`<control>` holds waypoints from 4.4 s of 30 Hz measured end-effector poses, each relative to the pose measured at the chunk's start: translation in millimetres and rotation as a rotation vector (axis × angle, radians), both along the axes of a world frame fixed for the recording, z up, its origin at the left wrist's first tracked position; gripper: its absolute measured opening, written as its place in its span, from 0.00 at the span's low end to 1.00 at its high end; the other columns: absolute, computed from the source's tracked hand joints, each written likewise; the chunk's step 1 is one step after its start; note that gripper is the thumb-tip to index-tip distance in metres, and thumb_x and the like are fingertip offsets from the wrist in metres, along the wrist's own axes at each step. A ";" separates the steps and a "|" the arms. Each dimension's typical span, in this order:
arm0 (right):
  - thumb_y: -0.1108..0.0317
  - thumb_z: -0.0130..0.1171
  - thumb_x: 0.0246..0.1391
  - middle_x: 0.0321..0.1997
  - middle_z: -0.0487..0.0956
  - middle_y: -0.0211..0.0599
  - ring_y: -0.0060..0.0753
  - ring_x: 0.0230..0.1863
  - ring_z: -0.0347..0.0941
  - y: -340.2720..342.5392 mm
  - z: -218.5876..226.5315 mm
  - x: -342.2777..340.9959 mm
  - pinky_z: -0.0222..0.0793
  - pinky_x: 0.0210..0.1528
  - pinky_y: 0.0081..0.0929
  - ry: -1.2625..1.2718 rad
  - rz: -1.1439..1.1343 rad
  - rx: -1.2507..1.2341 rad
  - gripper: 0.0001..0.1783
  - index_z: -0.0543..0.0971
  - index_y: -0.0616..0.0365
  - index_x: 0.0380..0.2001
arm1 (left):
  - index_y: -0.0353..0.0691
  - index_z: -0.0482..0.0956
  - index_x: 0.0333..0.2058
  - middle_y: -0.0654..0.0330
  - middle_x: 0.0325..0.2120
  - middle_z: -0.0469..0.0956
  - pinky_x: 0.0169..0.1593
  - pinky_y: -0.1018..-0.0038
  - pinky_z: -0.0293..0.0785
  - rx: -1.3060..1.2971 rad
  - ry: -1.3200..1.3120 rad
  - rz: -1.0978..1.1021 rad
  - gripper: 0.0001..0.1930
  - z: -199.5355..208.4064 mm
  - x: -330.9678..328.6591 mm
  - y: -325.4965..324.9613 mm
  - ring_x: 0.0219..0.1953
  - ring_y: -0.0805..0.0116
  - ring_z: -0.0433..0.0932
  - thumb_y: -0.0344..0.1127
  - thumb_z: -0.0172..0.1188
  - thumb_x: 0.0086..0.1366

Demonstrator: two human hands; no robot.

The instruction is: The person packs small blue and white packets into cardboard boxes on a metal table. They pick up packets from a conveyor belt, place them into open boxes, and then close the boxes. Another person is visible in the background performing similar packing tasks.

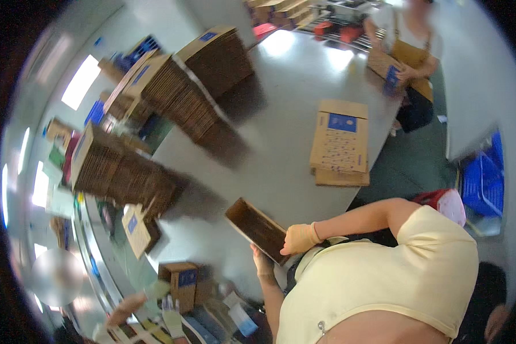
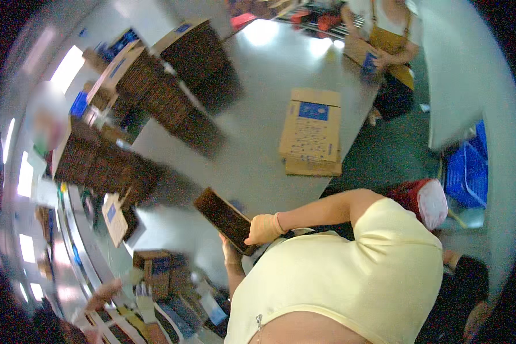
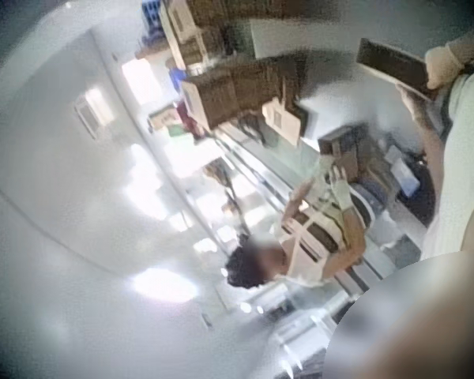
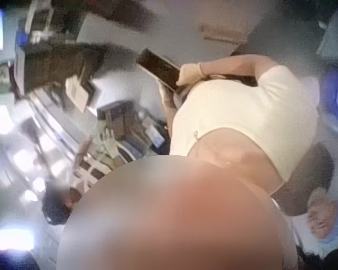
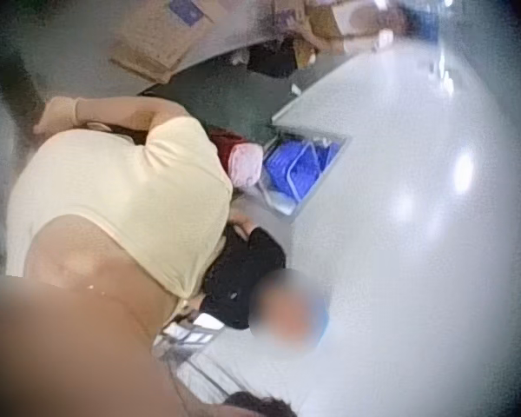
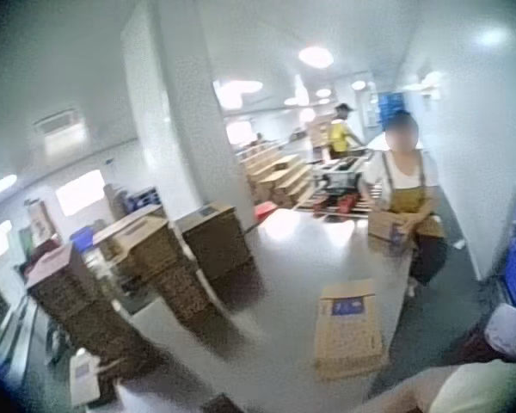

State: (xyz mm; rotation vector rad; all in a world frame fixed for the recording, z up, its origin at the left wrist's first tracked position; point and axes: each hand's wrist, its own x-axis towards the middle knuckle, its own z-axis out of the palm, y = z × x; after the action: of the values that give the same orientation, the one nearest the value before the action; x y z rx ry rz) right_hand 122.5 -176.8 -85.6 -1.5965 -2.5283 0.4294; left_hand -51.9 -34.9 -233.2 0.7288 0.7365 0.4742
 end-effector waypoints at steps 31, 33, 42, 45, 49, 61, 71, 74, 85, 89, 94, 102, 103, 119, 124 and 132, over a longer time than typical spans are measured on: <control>0.64 0.56 0.52 0.26 0.80 0.38 0.42 0.31 0.80 34.0 32.4 -21.4 0.75 0.33 0.38 -0.270 0.115 -0.271 0.06 0.76 0.53 0.31 | 0.40 0.49 0.66 0.48 0.64 0.55 0.66 0.68 0.51 0.925 0.717 0.088 0.32 52.2 -7.0 -15.7 0.66 0.52 0.55 0.37 0.51 0.66; 0.62 0.57 0.52 0.25 0.79 0.37 0.41 0.32 0.79 31.5 21.9 -23.1 0.75 0.32 0.38 -0.253 0.088 -0.228 0.08 0.75 0.54 0.31 | 0.38 0.61 0.61 0.47 0.58 0.65 0.61 0.66 0.60 0.944 0.657 0.183 0.24 64.3 -30.1 -30.0 0.60 0.51 0.64 0.39 0.47 0.68; 0.62 0.61 0.49 0.24 0.78 0.37 0.41 0.32 0.77 25.6 19.0 -37.2 0.74 0.31 0.38 -0.282 0.028 -0.115 0.10 0.73 0.54 0.29 | 0.43 0.78 0.35 0.55 0.29 0.80 0.37 0.59 0.75 1.161 1.200 -0.032 0.10 60.1 -110.3 -105.7 0.32 0.54 0.79 0.41 0.53 0.62; 0.62 0.62 0.49 0.25 0.78 0.37 0.41 0.32 0.77 28.7 15.9 -38.5 0.74 0.32 0.38 -0.285 0.063 -0.139 0.11 0.73 0.55 0.30 | 0.44 0.78 0.31 0.56 0.25 0.79 0.33 0.60 0.75 1.257 1.240 -0.007 0.08 59.1 -110.7 -107.9 0.29 0.55 0.79 0.40 0.54 0.60; 0.62 0.61 0.49 0.25 0.78 0.37 0.42 0.32 0.77 32.1 23.6 -39.7 0.73 0.32 0.38 -0.273 0.062 -0.089 0.11 0.72 0.54 0.30 | 0.44 0.78 0.31 0.56 0.25 0.79 0.32 0.60 0.75 1.259 1.250 -0.005 0.08 58.7 -108.9 -104.4 0.28 0.54 0.79 0.39 0.55 0.60; 0.61 0.60 0.51 0.26 0.78 0.37 0.42 0.33 0.76 33.0 21.3 -40.4 0.73 0.32 0.39 -0.270 0.031 -0.111 0.11 0.72 0.55 0.30 | 0.45 0.77 0.34 0.57 0.27 0.78 0.34 0.61 0.76 1.234 1.269 -0.060 0.08 54.2 -110.0 -101.9 0.31 0.55 0.79 0.39 0.56 0.59; 0.59 0.60 0.51 0.28 0.78 0.35 0.41 0.34 0.76 29.1 14.8 -39.4 0.73 0.33 0.38 -0.297 0.033 -0.083 0.12 0.71 0.53 0.33 | 0.43 0.75 0.27 0.57 0.24 0.78 0.33 0.62 0.75 1.299 1.255 0.038 0.06 43.1 -109.4 -107.1 0.29 0.57 0.79 0.37 0.55 0.58; 0.60 0.59 0.51 0.28 0.78 0.34 0.40 0.34 0.76 29.5 15.6 -40.4 0.73 0.33 0.38 -0.294 0.028 -0.077 0.12 0.71 0.52 0.32 | 0.44 0.77 0.34 0.58 0.28 0.78 0.36 0.62 0.75 1.236 1.290 -0.073 0.08 46.1 -110.2 -105.5 0.33 0.57 0.79 0.39 0.56 0.59; 0.60 0.61 0.50 0.25 0.78 0.36 0.43 0.32 0.77 36.1 19.8 -44.3 0.73 0.31 0.39 -0.300 -0.014 -0.140 0.11 0.72 0.53 0.31 | 0.45 0.77 0.34 0.57 0.27 0.79 0.34 0.63 0.76 1.263 1.283 -0.021 0.08 47.0 -109.0 -104.7 0.30 0.56 0.79 0.40 0.56 0.59; 0.61 0.61 0.50 0.25 0.78 0.37 0.43 0.32 0.77 34.9 21.0 -42.7 0.73 0.31 0.39 -0.276 0.012 -0.110 0.12 0.72 0.54 0.32 | 0.45 0.77 0.32 0.57 0.26 0.79 0.33 0.62 0.76 1.246 1.275 -0.047 0.07 50.6 -108.8 -103.4 0.29 0.56 0.79 0.39 0.55 0.59; 0.61 0.60 0.50 0.26 0.78 0.36 0.41 0.32 0.76 34.2 22.7 -42.7 0.73 0.31 0.38 -0.272 0.005 -0.122 0.12 0.73 0.53 0.33 | 0.44 0.76 0.31 0.57 0.26 0.78 0.34 0.61 0.75 1.286 1.248 0.024 0.06 50.5 -108.1 -105.1 0.29 0.55 0.79 0.38 0.55 0.58; 0.60 0.60 0.51 0.26 0.78 0.36 0.41 0.32 0.76 34.9 13.2 -36.2 0.73 0.31 0.38 -0.232 -0.002 -0.111 0.12 0.73 0.53 0.34 | 0.44 0.77 0.33 0.57 0.27 0.78 0.35 0.61 0.75 1.265 1.258 -0.022 0.07 53.9 -108.3 -103.5 0.29 0.54 0.79 0.39 0.55 0.58; 0.60 0.60 0.51 0.26 0.78 0.36 0.41 0.32 0.77 35.2 13.2 -36.2 0.73 0.31 0.38 -0.226 -0.006 -0.108 0.12 0.73 0.53 0.34 | 0.44 0.77 0.33 0.57 0.27 0.78 0.35 0.61 0.75 1.270 1.254 -0.003 0.07 52.8 -108.5 -104.2 0.29 0.54 0.79 0.39 0.55 0.58; 0.59 0.61 0.50 0.26 0.78 0.38 0.43 0.31 0.77 33.5 12.8 -36.9 0.73 0.31 0.39 -0.193 -0.028 -0.059 0.11 0.74 0.52 0.33 | 0.44 0.77 0.33 0.56 0.28 0.78 0.37 0.60 0.75 1.217 1.309 -0.095 0.08 56.1 -108.6 -101.9 0.32 0.54 0.79 0.40 0.55 0.59; 0.60 0.61 0.50 0.25 0.78 0.39 0.43 0.30 0.77 33.7 12.8 -37.8 0.74 0.31 0.38 -0.191 -0.034 -0.067 0.11 0.74 0.53 0.33 | 0.44 0.77 0.33 0.56 0.28 0.78 0.36 0.60 0.75 1.226 1.298 -0.092 0.08 55.4 -109.4 -101.4 0.32 0.54 0.79 0.40 0.55 0.59; 0.59 0.61 0.51 0.25 0.78 0.38 0.42 0.29 0.76 37.3 10.4 -39.5 0.74 0.30 0.37 -0.234 -0.015 -0.077 0.12 0.73 0.54 0.33 | 0.44 0.77 0.33 0.56 0.28 0.78 0.36 0.60 0.75 1.208 1.292 -0.088 0.08 55.6 -108.3 -101.4 0.32 0.54 0.79 0.40 0.55 0.59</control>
State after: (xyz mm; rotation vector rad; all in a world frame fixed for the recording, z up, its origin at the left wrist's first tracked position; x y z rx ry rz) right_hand 83.0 -139.6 -75.2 -1.7878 -2.6958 0.3613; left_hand -160.3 -136.4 -177.6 2.2913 1.6108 0.2820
